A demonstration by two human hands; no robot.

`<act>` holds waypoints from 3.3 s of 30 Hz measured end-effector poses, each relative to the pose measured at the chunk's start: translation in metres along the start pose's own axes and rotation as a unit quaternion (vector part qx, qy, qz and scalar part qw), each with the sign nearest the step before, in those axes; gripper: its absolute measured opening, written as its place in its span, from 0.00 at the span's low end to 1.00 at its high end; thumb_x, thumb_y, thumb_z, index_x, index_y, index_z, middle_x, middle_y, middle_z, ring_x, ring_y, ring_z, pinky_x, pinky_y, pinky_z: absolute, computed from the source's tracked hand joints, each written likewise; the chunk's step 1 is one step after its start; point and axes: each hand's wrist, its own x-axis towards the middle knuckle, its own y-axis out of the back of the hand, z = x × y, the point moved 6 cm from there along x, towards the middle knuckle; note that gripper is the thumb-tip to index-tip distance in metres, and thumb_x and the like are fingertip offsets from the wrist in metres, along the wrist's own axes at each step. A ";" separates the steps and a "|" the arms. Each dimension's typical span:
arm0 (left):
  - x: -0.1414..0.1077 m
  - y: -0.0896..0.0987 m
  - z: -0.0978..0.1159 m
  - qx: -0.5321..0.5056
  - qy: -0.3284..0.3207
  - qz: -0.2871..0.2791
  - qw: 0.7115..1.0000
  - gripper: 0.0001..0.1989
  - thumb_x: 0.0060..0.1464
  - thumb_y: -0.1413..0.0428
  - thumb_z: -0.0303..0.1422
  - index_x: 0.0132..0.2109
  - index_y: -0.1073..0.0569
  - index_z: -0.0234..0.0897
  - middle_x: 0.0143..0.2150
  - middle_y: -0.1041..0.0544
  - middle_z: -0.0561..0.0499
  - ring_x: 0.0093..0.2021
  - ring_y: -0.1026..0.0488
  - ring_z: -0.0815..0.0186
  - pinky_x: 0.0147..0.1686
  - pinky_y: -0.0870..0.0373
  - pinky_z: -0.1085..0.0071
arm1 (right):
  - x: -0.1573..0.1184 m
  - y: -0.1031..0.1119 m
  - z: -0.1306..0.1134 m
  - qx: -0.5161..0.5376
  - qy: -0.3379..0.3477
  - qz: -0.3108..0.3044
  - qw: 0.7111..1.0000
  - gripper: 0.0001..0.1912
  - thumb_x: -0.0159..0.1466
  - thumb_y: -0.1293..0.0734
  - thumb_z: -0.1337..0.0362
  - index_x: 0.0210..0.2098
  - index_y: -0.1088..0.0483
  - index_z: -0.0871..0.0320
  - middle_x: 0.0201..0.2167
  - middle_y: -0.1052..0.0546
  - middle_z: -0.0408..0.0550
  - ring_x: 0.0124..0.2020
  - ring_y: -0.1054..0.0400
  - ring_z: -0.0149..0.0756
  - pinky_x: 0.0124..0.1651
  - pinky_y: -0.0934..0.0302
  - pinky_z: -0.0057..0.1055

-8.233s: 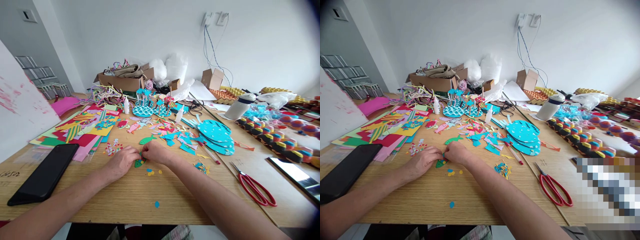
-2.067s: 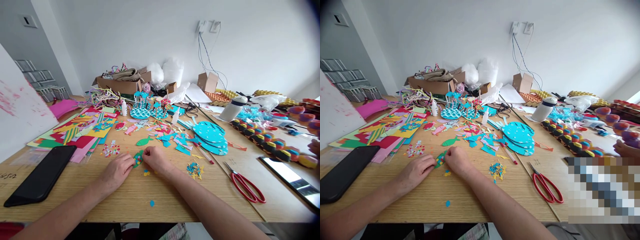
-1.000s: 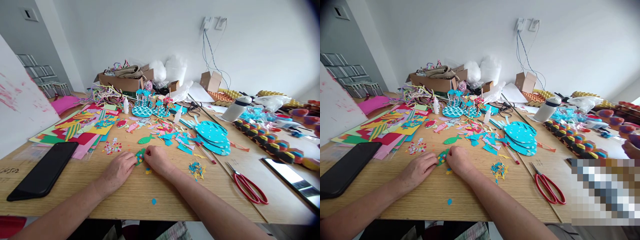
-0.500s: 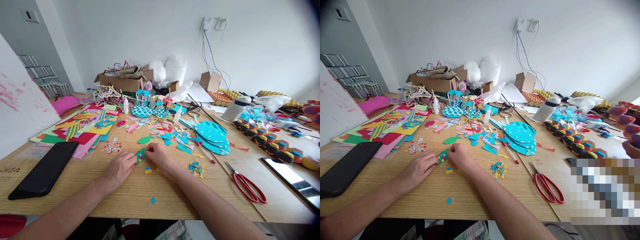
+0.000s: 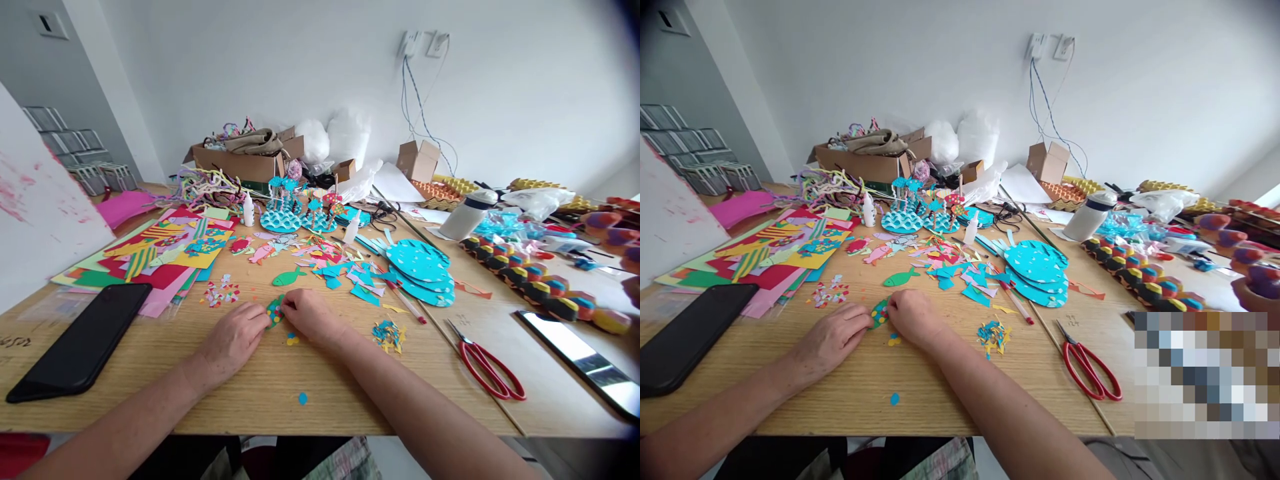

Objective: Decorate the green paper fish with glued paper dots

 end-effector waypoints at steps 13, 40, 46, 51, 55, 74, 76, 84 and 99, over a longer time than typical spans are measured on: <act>-0.002 -0.001 0.000 -0.003 0.001 -0.014 1.000 0.12 0.50 0.55 0.17 0.35 0.32 0.36 0.36 0.30 0.49 0.39 0.34 0.63 0.40 0.35 0.67 | 0.001 0.001 0.003 0.003 -0.011 -0.008 1.000 0.10 0.55 0.40 0.67 0.26 0.27 0.59 0.21 0.28 0.43 0.22 0.41 0.27 0.23 0.53 0.23; -0.003 0.017 -0.017 -0.092 0.058 0.105 0.989 0.15 0.46 0.59 0.17 0.30 0.33 0.38 0.31 0.28 0.50 0.34 0.29 0.66 0.35 0.33 0.70 | -0.008 0.071 0.035 0.320 -0.041 0.088 0.943 0.10 0.54 0.41 0.57 0.25 0.40 0.58 0.15 0.44 0.35 0.16 0.50 0.24 0.20 0.53 0.22; -0.001 0.017 -0.013 -0.092 0.044 0.095 0.990 0.14 0.46 0.59 0.17 0.28 0.33 0.38 0.28 0.29 0.52 0.32 0.30 0.66 0.32 0.34 0.72 | -0.016 0.047 0.017 0.150 0.001 -0.014 0.989 0.05 0.52 0.40 0.67 0.22 0.34 0.59 0.17 0.36 0.38 0.19 0.44 0.24 0.21 0.52 0.21; -0.003 0.016 -0.013 -0.092 0.039 0.100 0.990 0.14 0.48 0.59 0.17 0.31 0.33 0.37 0.31 0.29 0.50 0.34 0.30 0.65 0.35 0.33 0.70 | -0.032 0.040 0.011 0.059 0.027 -0.027 0.998 0.07 0.51 0.39 0.72 0.25 0.30 0.58 0.21 0.30 0.40 0.23 0.40 0.26 0.25 0.50 0.22; -0.002 0.016 -0.009 -0.096 0.022 0.099 0.990 0.12 0.51 0.58 0.19 0.34 0.33 0.37 0.33 0.29 0.50 0.37 0.30 0.66 0.37 0.33 0.70 | -0.052 0.033 0.007 -0.064 0.082 -0.074 0.992 0.10 0.52 0.40 0.73 0.27 0.28 0.58 0.26 0.27 0.43 0.26 0.37 0.27 0.28 0.49 0.23; -0.008 0.024 0.005 -0.085 -0.004 -0.026 0.996 0.10 0.54 0.55 0.24 0.35 0.31 0.38 0.33 0.27 0.51 0.35 0.29 0.67 0.35 0.34 0.73 | -0.086 0.036 0.013 -0.143 0.000 -0.076 0.987 0.10 0.54 0.41 0.74 0.29 0.30 0.58 0.29 0.26 0.46 0.29 0.36 0.30 0.30 0.50 0.24; -0.006 0.024 0.005 -0.084 -0.007 -0.027 0.996 0.10 0.54 0.56 0.24 0.35 0.31 0.37 0.33 0.27 0.50 0.35 0.29 0.67 0.35 0.34 0.73 | -0.078 0.036 0.014 -0.135 0.006 -0.075 0.988 0.09 0.54 0.40 0.73 0.30 0.29 0.58 0.30 0.26 0.46 0.30 0.36 0.30 0.30 0.49 0.24; 0.000 0.020 -0.007 -0.087 0.020 -0.035 0.995 0.10 0.55 0.56 0.24 0.34 0.31 0.37 0.32 0.28 0.51 0.34 0.30 0.66 0.35 0.35 0.71 | -0.053 0.025 0.005 -0.163 0.080 -0.095 0.979 0.09 0.55 0.39 0.70 0.32 0.28 0.58 0.32 0.25 0.47 0.32 0.34 0.32 0.30 0.48 0.25; 0.003 0.024 -0.011 -0.149 0.105 -0.033 0.983 0.09 0.50 0.53 0.25 0.31 0.29 0.38 0.30 0.25 0.53 0.32 0.29 0.66 0.33 0.35 0.72 | -0.040 0.021 0.002 -0.183 0.084 -0.159 0.967 0.09 0.52 0.39 0.70 0.30 0.29 0.58 0.29 0.25 0.47 0.30 0.34 0.34 0.27 0.50 0.25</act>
